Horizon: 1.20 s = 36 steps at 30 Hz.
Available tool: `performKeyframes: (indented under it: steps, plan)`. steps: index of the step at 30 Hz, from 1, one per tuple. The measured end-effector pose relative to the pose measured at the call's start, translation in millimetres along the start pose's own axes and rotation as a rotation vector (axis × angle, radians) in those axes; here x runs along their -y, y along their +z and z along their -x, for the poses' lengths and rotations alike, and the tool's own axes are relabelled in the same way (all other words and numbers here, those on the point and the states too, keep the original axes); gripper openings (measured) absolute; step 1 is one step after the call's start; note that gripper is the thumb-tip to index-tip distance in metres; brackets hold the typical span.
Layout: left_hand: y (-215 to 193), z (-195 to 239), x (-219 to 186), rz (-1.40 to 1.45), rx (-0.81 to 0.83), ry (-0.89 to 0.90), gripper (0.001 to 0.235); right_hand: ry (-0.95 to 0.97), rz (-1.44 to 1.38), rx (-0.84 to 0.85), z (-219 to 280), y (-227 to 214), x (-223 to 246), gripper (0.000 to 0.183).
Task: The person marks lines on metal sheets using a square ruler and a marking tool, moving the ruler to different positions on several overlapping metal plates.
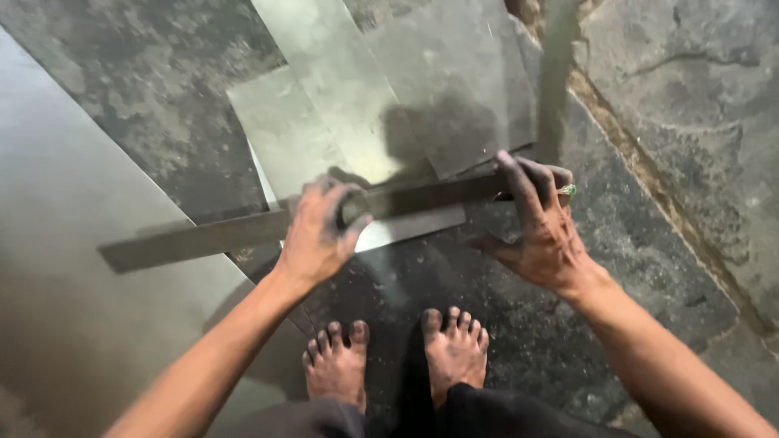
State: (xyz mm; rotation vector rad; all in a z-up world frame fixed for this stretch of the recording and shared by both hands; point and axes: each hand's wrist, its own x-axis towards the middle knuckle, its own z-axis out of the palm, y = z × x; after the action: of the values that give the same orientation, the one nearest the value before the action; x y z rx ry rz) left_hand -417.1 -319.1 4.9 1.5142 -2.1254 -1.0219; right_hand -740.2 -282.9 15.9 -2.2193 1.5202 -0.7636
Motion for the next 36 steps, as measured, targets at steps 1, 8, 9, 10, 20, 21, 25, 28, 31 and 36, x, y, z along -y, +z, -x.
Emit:
performKeyframes:
  steps: [1, 8, 9, 10, 20, 21, 25, 28, 31, 36]
  plan:
    - [5, 0, 2, -0.025, -0.051, -0.029, 0.039, 0.080, -0.112, 0.002, 5, 2, 10, 0.076]
    - [29, -11, 36, -0.065, -0.184, -0.178, 0.040, 0.322, -0.476, 0.130, 59, 52, 51, 0.020]
    - [32, -9, 38, -0.060, -0.197, -0.178, 0.041, 0.368, -0.501, 0.166, 67, 53, 55, 0.019]
    - [34, -8, 38, -0.059, -0.207, -0.171, 0.042, 0.415, -0.526, 0.194, 71, 55, 58, 0.019]
    - [36, -12, 35, -0.068, -0.244, -0.200, 0.041, 0.493, -0.534, 0.156, 45, 53, 58, 0.017]
    - [34, -13, 35, -0.069, -0.251, -0.191, 0.041, 0.497, -0.545, 0.151, 44, 52, 59, 0.017]
    - [37, -11, 39, -0.077, -0.270, -0.156, 0.043, 0.513, -0.516, 0.179, 49, 53, 57, 0.018]
    - [41, -11, 42, -0.109, -0.251, -0.177, 0.044, 0.455, -0.472, 0.183, 55, 58, 58, 0.017]
    - [42, -12, 43, -0.115, -0.255, -0.182, 0.044, 0.442, -0.499, 0.180, 60, 59, 62, 0.016]
    - [44, -12, 42, -0.098, -0.255, -0.170, 0.045, 0.502, -0.541, 0.208, 63, 61, 62, 0.017]
